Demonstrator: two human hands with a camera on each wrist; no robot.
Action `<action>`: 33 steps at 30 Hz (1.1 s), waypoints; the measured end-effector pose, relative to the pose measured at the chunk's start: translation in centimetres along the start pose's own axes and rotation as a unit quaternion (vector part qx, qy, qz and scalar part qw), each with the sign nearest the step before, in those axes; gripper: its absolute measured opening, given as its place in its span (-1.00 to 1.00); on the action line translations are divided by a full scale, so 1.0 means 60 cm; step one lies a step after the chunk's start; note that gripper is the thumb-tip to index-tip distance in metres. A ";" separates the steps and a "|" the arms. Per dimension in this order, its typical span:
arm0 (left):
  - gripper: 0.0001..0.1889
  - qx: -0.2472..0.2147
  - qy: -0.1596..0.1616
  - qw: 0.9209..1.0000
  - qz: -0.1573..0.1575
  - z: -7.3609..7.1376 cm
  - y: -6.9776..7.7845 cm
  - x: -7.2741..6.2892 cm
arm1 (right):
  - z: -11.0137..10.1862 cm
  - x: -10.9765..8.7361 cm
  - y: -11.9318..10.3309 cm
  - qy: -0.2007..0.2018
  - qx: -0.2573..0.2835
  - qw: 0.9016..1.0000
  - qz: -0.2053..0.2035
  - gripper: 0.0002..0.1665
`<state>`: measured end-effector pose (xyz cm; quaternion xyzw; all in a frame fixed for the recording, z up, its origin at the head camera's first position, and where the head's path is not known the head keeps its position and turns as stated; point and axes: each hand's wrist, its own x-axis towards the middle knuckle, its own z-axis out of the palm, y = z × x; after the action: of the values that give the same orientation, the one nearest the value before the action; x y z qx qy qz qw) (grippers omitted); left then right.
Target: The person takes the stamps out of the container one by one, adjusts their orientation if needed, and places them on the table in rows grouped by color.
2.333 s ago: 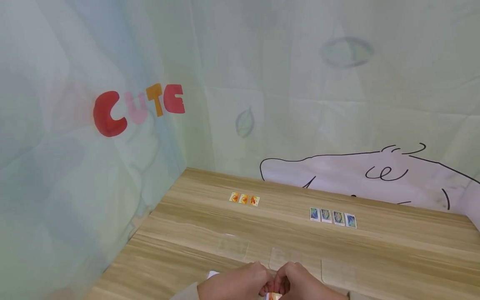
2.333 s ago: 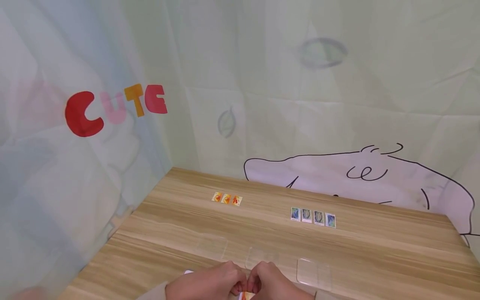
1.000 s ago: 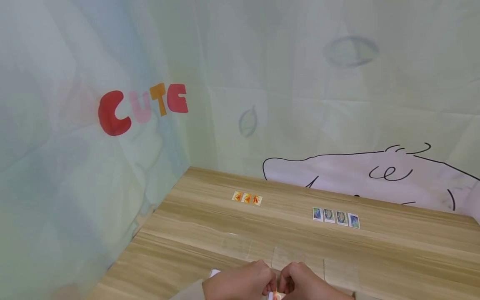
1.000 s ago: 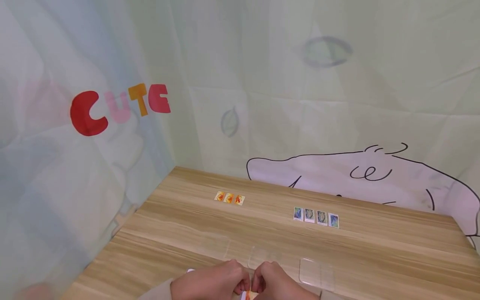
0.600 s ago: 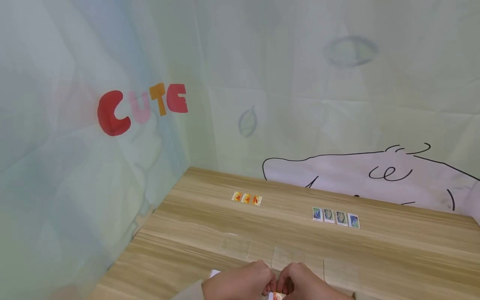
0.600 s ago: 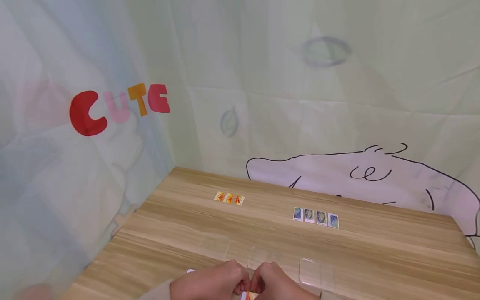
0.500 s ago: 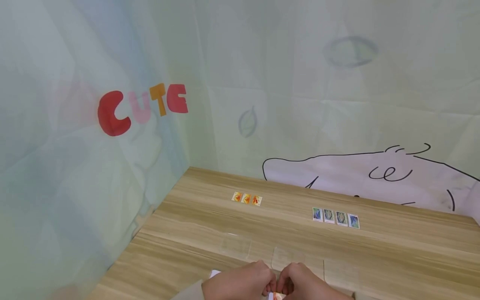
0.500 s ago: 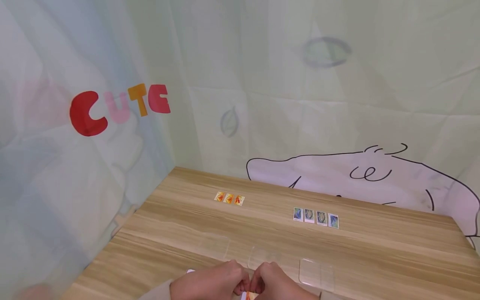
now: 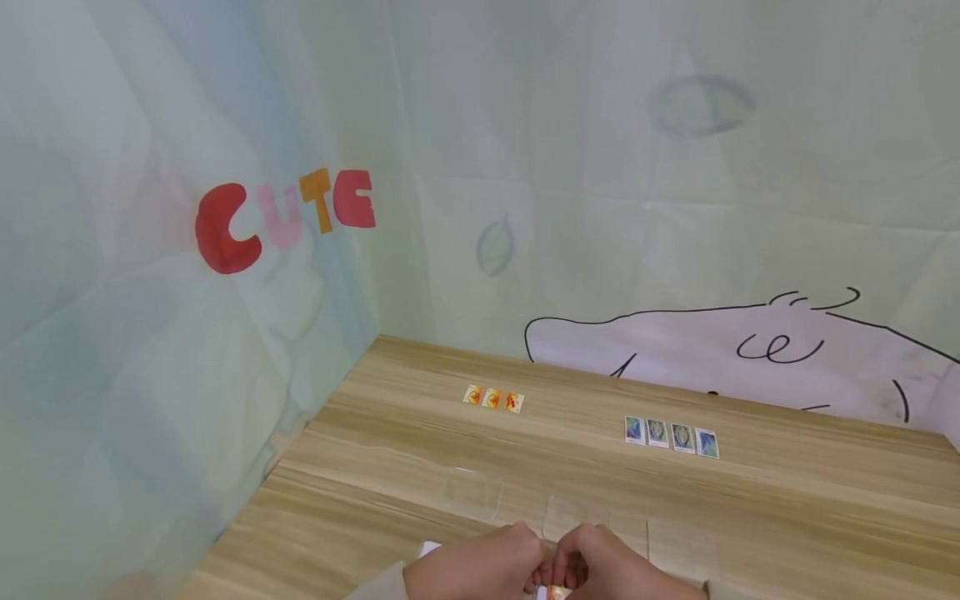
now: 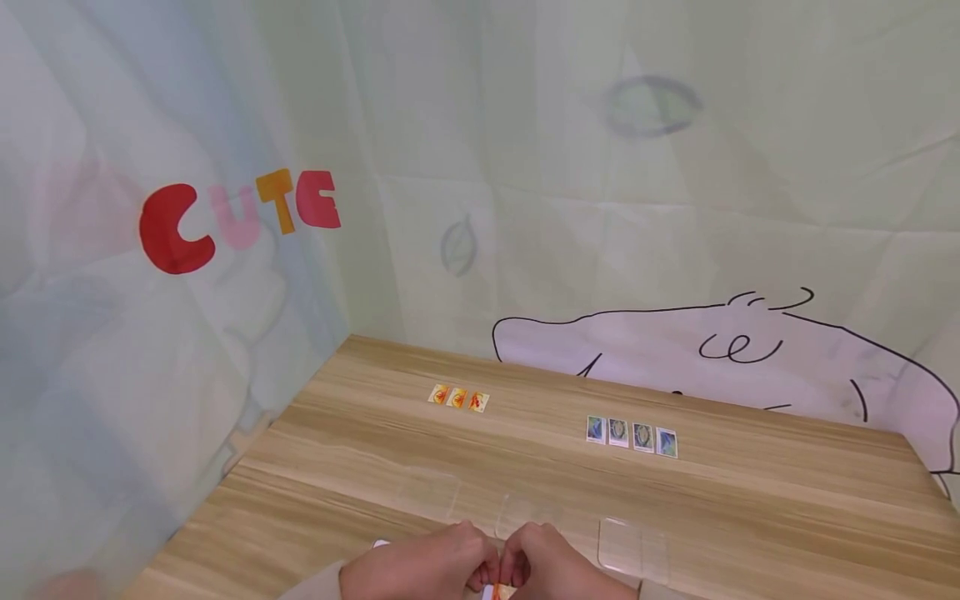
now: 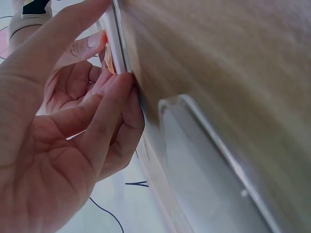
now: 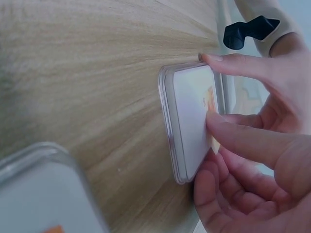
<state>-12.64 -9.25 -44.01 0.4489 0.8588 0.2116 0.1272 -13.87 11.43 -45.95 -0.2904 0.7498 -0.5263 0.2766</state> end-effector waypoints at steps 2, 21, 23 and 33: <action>-0.83 0.000 -0.001 1.000 0.003 0.000 -0.001 0.000 | -0.001 0.000 0.000 0.000 -0.004 1.000 -0.003 -0.82; -0.90 -0.012 -0.011 1.000 -0.020 0.002 -0.002 0.001 | -0.004 -0.005 0.001 -0.004 -0.007 1.000 -0.011 -0.86; -0.90 -0.014 -0.012 1.000 -0.024 0.002 -0.001 0.000 | -0.006 -0.004 0.002 -0.006 -0.009 1.000 -0.016 -0.87; -0.94 -0.024 -0.016 0.999 -0.026 0.003 -0.002 0.004 | -0.012 -0.002 0.003 -0.011 0.008 1.000 -0.002 -0.91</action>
<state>-12.79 -9.05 -44.22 0.4267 0.8628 0.2214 0.1567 -14.32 12.03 -45.87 -0.2958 0.7420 -0.5294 0.2859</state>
